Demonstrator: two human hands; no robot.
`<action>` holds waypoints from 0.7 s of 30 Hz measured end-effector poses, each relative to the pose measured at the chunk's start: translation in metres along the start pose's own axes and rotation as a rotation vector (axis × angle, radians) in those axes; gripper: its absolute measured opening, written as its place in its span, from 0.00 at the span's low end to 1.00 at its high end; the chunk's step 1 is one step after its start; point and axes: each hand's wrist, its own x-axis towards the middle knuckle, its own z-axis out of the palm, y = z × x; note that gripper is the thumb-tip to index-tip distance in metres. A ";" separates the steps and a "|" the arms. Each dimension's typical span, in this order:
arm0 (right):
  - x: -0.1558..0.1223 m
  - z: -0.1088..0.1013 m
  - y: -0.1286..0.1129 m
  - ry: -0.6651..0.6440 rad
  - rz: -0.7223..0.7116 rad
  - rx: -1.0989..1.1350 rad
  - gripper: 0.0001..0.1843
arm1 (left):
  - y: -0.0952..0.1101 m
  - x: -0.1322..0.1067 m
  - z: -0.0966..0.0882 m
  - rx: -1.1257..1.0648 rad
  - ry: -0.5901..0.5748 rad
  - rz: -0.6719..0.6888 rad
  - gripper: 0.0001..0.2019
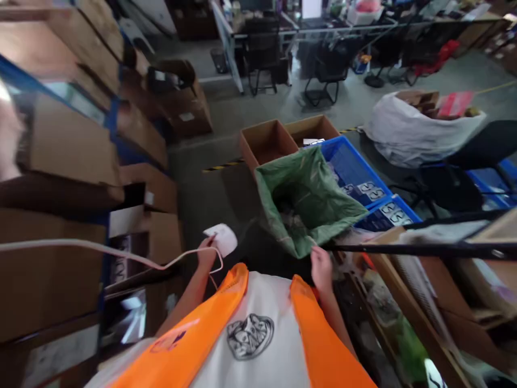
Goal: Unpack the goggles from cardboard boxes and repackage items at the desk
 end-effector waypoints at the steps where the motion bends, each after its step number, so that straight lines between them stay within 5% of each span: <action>1: 0.008 0.047 -0.027 -0.089 -0.065 0.030 0.27 | 0.013 0.015 -0.008 -0.034 -0.044 0.048 0.22; 3: 0.019 0.122 -0.082 -0.295 -0.253 0.091 0.20 | 0.036 0.036 -0.027 -0.085 -0.113 0.125 0.26; 5: 0.027 0.169 -0.134 -0.451 -0.464 0.128 0.17 | 0.055 0.046 -0.049 -0.126 -0.239 0.282 0.31; 10: 0.051 0.228 -0.208 -0.493 -0.632 0.173 0.14 | 0.074 0.054 -0.089 -0.184 -0.431 0.468 0.31; 15: 0.071 0.294 -0.218 -0.664 -0.413 0.262 0.14 | 0.054 0.105 -0.110 -0.301 -0.330 0.174 0.27; 18: 0.100 0.338 -0.227 -0.769 -0.366 0.272 0.13 | 0.030 0.165 -0.136 -0.286 -0.161 -0.055 0.25; 21: 0.160 0.374 -0.262 -0.859 -0.342 0.272 0.13 | 0.015 0.237 -0.171 -0.228 0.017 -0.204 0.23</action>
